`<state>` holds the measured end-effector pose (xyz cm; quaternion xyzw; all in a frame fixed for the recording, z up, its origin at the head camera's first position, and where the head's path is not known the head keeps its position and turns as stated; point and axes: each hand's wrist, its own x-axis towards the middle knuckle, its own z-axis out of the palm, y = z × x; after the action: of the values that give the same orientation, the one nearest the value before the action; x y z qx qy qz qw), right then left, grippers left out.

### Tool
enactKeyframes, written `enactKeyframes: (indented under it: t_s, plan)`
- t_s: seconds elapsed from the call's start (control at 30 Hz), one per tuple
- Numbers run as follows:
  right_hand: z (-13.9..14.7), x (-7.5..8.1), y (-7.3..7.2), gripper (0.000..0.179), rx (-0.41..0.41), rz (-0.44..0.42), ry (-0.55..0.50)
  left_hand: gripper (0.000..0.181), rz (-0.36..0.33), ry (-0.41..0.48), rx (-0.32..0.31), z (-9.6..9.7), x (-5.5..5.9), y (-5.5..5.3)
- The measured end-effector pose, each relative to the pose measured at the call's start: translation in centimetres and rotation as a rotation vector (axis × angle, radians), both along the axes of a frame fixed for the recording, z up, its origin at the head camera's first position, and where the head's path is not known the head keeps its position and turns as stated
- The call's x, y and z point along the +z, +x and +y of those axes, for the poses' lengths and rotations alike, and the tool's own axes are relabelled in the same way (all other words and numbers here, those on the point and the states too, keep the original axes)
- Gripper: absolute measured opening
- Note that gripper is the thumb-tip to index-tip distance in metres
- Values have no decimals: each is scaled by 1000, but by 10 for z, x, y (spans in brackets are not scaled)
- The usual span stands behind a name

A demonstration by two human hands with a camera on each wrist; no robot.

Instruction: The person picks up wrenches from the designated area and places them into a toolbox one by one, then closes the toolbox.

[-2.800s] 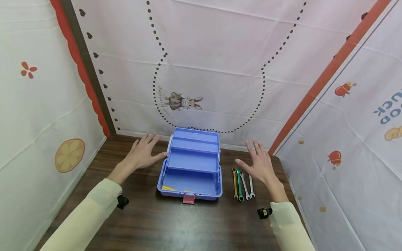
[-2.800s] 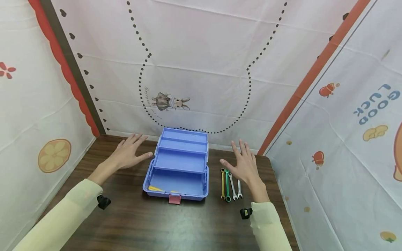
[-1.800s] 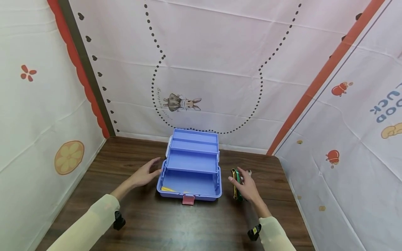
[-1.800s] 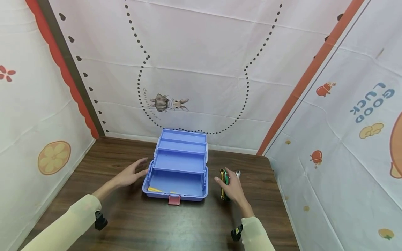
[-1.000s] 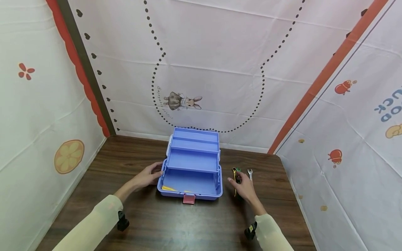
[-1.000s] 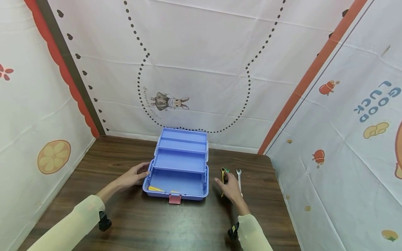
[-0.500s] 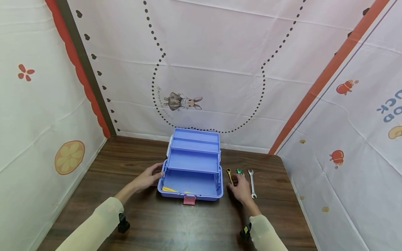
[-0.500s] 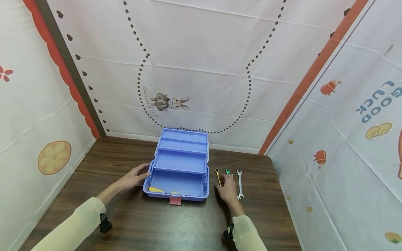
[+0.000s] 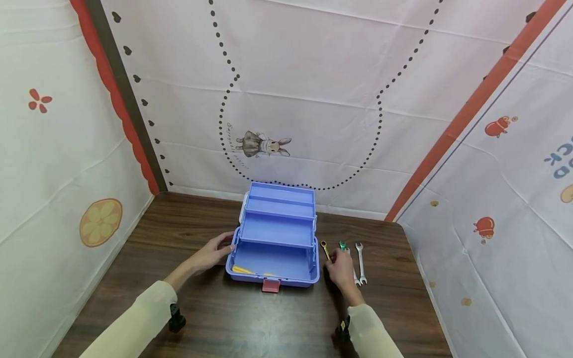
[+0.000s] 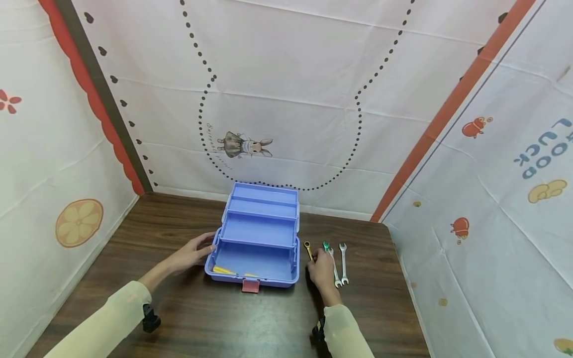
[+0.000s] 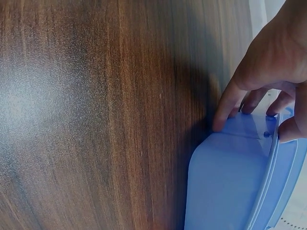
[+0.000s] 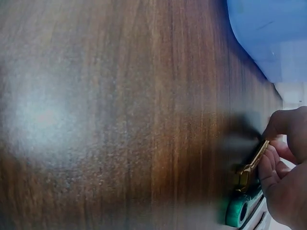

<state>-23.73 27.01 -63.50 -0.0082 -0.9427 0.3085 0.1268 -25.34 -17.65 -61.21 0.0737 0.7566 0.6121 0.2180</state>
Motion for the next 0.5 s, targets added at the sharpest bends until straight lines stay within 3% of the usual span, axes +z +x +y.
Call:
enactKeyframes:
  t_s: [0.23,0.5]
  plan:
    - [-2,4,1,20,-39,-11,-15,64,5,0,-8,0,-2,-1]
    - [-13,-1,4,20,-123,109,-59,65,8,3,-16,-2,-3,-2]
